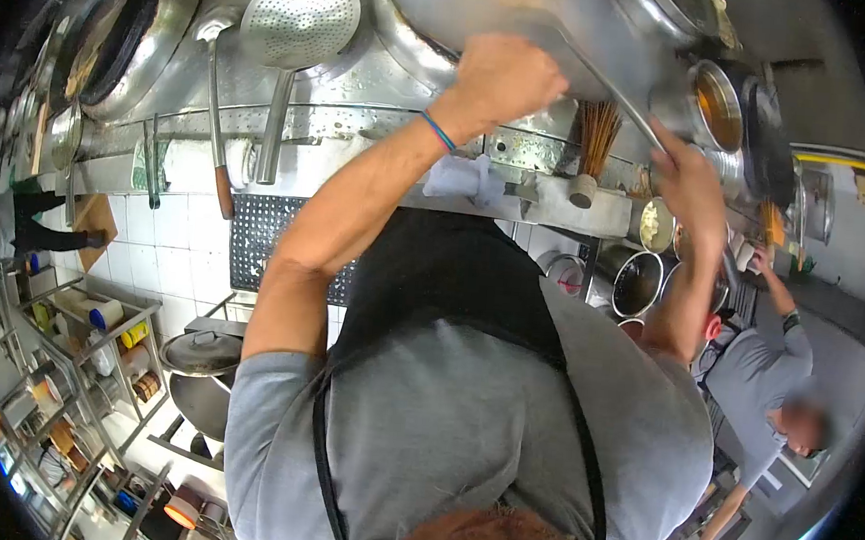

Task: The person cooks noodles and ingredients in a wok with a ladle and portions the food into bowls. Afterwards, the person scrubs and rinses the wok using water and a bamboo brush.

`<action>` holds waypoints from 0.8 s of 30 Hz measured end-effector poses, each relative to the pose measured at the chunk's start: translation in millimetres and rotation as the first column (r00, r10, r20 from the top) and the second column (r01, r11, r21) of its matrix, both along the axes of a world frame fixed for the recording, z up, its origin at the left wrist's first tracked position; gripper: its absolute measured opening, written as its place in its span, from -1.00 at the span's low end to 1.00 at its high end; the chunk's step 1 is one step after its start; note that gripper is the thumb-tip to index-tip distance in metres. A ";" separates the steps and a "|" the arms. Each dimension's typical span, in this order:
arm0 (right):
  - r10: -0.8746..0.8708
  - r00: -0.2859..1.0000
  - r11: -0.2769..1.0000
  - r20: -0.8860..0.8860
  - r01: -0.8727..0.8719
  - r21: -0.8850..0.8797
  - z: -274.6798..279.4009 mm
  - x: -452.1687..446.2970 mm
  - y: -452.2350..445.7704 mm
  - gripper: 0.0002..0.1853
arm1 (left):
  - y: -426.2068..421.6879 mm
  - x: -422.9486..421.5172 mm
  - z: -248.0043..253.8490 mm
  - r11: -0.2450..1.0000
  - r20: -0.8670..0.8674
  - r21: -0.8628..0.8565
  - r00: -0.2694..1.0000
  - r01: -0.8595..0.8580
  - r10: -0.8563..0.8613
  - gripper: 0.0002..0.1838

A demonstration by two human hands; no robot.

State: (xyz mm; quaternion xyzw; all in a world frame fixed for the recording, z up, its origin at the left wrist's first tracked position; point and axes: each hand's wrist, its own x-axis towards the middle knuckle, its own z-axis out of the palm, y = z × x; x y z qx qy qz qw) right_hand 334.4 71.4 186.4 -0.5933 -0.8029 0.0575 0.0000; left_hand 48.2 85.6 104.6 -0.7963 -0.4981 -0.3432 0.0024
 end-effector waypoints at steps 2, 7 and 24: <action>0.059 0.996 0.982 -0.072 -0.045 0.184 -59.3 -2.6 34.7 -0.60 | -8.3 5.1 -42.2 0.985 -0.034 -0.142 0.995 -0.093 0.089 -0.76; -0.282 0.931 0.952 -0.232 0.301 0.051 -63.8 -36.0 34.3 -0.58 | -43.4 3.4 -76.6 0.984 -0.003 -0.149 0.995 -0.095 0.096 -0.73; -0.053 0.770 0.957 -0.635 0.220 0.188 -165.2 -68.8 42.0 -0.44 | -4.6 7.9 -86.0 0.985 -0.002 0.071 0.987 -0.157 0.158 -0.51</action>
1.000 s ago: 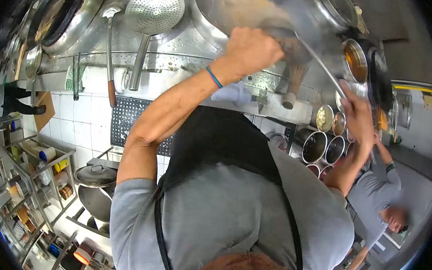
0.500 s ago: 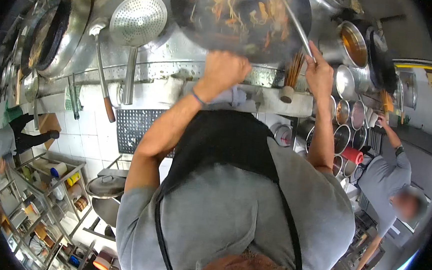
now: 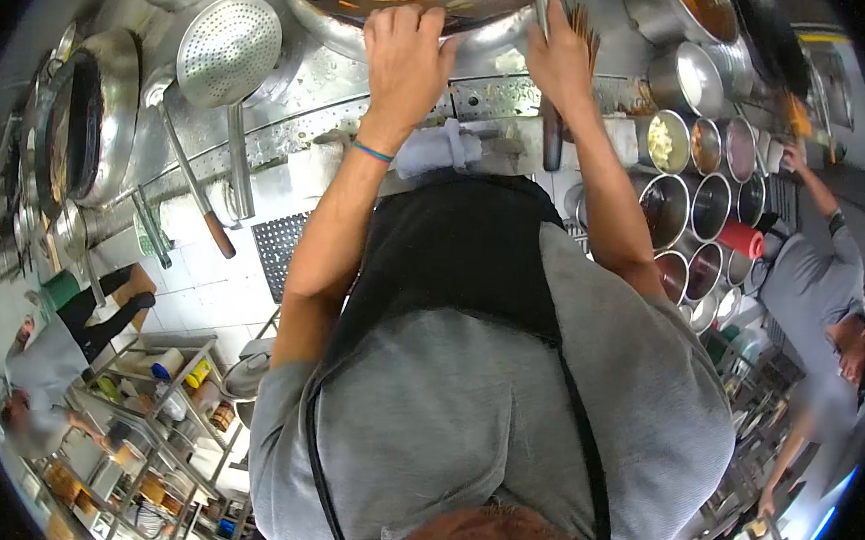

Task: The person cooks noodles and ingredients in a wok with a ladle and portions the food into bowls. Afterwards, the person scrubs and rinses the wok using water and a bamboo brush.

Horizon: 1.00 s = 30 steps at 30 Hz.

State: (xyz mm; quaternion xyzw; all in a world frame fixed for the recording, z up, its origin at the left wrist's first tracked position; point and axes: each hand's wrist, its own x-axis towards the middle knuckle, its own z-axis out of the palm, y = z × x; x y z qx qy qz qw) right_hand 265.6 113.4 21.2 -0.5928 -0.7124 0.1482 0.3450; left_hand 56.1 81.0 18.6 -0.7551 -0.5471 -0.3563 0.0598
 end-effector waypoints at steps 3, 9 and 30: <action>-0.031 0.999 0.999 -0.028 0.029 -0.044 -6.0 -16.0 17.9 -0.45 | -11.4 4.0 6.2 1.000 0.056 -0.011 0.998 0.002 -0.002 -0.43; 0.117 0.974 0.933 -0.192 -0.174 -0.315 37.6 16.0 -0.6 -0.44 | -19.2 -2.9 8.2 0.993 0.133 -0.080 0.988 0.089 -0.078 -0.33; 0.201 0.773 0.978 0.602 -0.122 -0.170 109.7 55.2 -21.3 -0.40 | 46.3 -14.6 27.7 0.972 0.017 -0.234 0.999 0.032 -0.029 -0.69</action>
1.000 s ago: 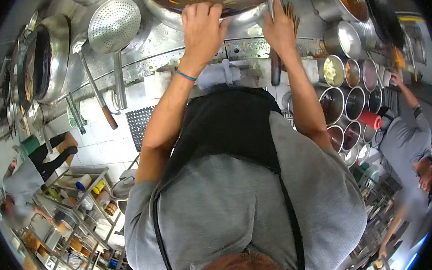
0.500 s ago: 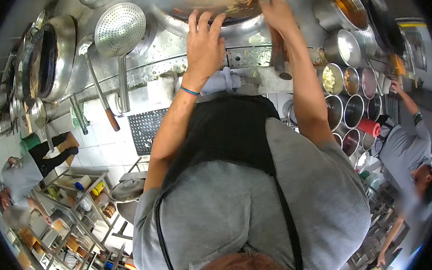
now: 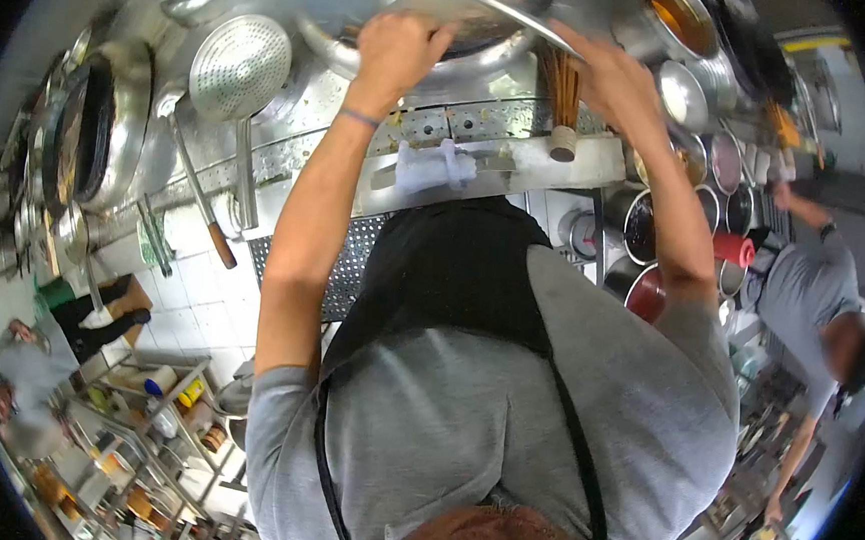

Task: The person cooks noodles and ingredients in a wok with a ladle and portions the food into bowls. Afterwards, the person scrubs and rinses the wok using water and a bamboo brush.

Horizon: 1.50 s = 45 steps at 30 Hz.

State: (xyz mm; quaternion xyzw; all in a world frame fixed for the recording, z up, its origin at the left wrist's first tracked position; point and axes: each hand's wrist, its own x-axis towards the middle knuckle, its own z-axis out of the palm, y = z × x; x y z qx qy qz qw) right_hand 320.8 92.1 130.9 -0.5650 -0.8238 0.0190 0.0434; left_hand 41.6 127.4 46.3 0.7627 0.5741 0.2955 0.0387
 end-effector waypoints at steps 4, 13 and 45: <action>-0.159 0.969 0.986 -0.187 0.147 -0.077 46.5 35.7 -56.4 -0.37 | -6.3 7.9 -6.6 0.999 0.041 -0.013 0.999 -0.032 0.033 -0.62; -0.180 0.983 0.954 0.043 0.185 -0.237 52.4 30.9 -79.0 -0.45 | -58.5 20.8 31.3 0.998 -0.083 -0.056 0.995 0.043 -0.047 -0.69; -0.211 0.589 0.976 -0.780 0.170 -0.136 -125.2 -32.7 -75.2 -0.43 | -8.7 8.9 -9.1 0.994 -0.023 -0.047 0.995 -0.095 0.094 -0.72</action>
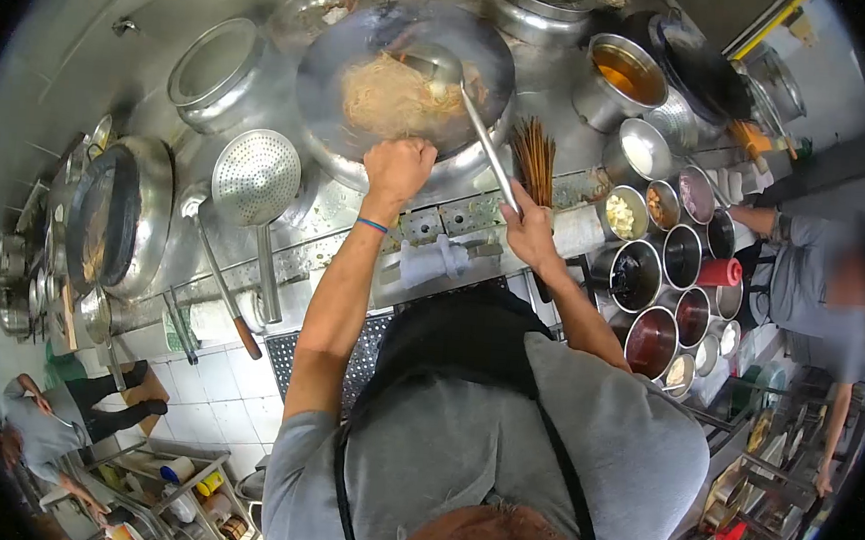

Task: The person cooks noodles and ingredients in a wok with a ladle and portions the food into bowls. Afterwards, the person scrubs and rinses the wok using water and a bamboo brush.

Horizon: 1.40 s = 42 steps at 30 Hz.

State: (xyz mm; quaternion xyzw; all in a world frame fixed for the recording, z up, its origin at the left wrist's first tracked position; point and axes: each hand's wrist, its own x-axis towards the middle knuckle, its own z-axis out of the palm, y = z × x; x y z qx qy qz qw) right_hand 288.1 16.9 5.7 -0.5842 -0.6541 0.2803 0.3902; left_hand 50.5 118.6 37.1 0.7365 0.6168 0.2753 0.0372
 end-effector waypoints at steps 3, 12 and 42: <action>-0.029 1.000 0.995 0.008 0.029 -0.093 27.9 -3.4 -8.6 -0.42 | 1.6 1.2 2.1 1.000 0.012 0.016 1.000 0.006 -0.006 -0.71; 0.012 1.000 0.996 -0.011 -0.013 -0.087 13.4 -17.3 1.5 -0.46 | 7.8 0.5 -11.1 0.999 -0.058 0.043 0.998 -0.013 0.015 -0.68; -0.047 0.989 0.997 -0.138 0.053 0.046 -24.8 -4.4 18.5 -0.55 | 3.9 8.9 -8.1 0.999 -0.109 -0.041 0.994 -0.033 0.029 -0.63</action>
